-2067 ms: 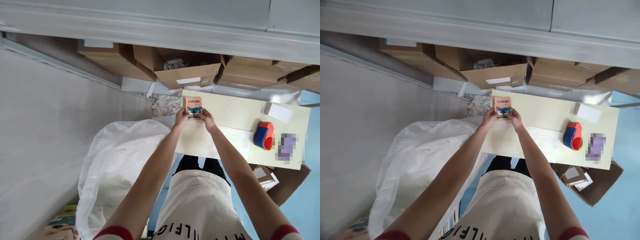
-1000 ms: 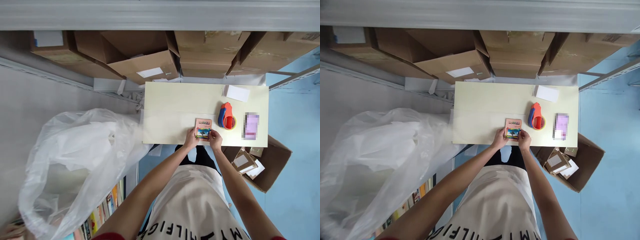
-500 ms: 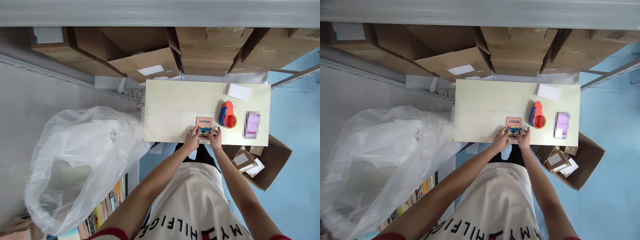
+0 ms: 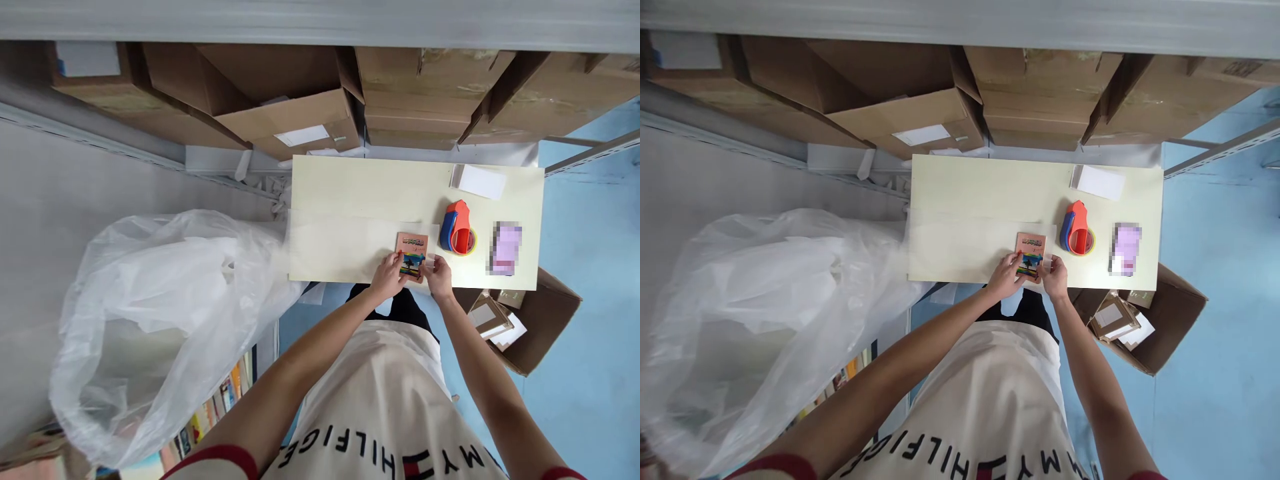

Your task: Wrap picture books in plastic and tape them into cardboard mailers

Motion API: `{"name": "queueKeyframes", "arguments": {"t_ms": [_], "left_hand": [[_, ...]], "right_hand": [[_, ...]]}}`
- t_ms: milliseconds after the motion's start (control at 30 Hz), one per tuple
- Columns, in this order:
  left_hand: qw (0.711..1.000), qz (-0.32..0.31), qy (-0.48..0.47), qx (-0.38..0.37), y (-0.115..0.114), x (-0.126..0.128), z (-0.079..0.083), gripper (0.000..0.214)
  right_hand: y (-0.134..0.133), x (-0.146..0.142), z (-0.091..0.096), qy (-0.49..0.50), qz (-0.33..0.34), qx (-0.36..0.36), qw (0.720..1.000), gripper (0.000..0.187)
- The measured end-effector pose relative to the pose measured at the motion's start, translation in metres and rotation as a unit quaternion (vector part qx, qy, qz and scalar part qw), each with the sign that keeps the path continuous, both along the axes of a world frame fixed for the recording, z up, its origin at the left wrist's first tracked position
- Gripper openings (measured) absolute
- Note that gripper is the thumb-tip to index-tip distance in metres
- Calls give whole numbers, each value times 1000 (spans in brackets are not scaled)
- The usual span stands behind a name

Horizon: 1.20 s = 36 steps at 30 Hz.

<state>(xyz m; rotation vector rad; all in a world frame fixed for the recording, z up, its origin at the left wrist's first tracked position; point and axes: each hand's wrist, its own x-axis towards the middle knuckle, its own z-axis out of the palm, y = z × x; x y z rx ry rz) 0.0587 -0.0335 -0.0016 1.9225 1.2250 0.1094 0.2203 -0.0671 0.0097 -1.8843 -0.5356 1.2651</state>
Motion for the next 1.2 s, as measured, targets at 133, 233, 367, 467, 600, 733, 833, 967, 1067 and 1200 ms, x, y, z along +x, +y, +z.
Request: {"name": "queueKeyframes", "arguments": {"t_ms": [133,233,367,467,600,733,833,967,1067,1200], "left_hand": [[993,18,-98,-57,-1,30,7,54],[962,75,-219,-143,-1,47,18,45],[897,173,-327,-243,7,34,28,50],[877,227,-325,-272,17,10,26,52],[878,273,-271,-286,31,-13,13,60],[908,295,-180,-238,30,-20,3,50],[939,306,-109,-110,20,-17,2,41],[970,226,-87,-39,6,-7,0,45],[971,218,-47,-87,4,-1,-7,42],[967,225,-70,-100,10,-3,-13,39]], "right_hand": [[-9,8,24,-54,-15,-32,998,36],[-9,9,39,-62,-4,-24,998,37],[0,-6,40,-44,87,35,995,40],[7,-22,27,-20,138,57,989,44],[14,-32,6,20,157,50,986,48],[18,-35,-8,51,130,21,990,51],[18,-37,-12,46,123,31,991,47],[12,-33,-14,16,129,48,990,36],[3,-24,-14,-99,81,30,991,35],[-2,-16,-15,-142,37,-19,989,45]]}}
